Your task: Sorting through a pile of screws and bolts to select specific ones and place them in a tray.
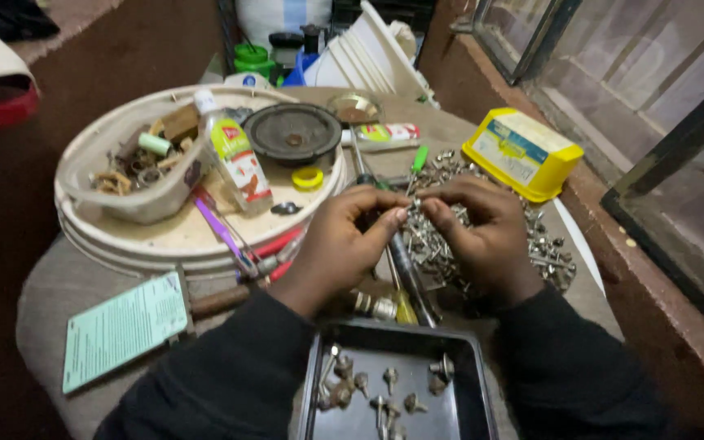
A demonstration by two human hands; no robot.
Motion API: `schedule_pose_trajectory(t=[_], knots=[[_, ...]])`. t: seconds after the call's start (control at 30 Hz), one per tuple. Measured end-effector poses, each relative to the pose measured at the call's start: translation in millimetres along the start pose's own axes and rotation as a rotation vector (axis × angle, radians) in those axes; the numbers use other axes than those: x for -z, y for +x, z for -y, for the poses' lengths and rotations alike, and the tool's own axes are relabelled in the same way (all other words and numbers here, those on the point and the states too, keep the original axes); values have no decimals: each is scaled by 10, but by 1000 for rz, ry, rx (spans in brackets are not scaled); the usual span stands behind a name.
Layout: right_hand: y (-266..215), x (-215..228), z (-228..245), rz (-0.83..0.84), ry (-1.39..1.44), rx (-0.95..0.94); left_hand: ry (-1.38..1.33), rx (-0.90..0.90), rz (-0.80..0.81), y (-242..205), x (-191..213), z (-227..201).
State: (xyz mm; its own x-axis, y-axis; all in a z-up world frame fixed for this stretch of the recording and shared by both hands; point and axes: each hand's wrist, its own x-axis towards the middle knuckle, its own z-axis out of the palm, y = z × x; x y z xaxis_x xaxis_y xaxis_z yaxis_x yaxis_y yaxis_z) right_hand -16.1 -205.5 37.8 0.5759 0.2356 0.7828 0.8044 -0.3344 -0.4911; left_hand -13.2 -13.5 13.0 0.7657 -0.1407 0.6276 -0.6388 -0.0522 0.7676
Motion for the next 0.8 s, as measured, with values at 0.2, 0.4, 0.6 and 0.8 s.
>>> schedule_pose_trajectory(t=[0.2,0.4,0.6,0.8], knots=[[-1,24,-45,62,-7,43,-92,27,8,-27,-93,237],[42,18,-32,184,-162,70,66,22,6,34,28,176],[55,22,27,285,-211,40,254,-98,58,51,106,131],[-79,-45,-194,315,-171,-110,405,-261,119,35,144,35]])
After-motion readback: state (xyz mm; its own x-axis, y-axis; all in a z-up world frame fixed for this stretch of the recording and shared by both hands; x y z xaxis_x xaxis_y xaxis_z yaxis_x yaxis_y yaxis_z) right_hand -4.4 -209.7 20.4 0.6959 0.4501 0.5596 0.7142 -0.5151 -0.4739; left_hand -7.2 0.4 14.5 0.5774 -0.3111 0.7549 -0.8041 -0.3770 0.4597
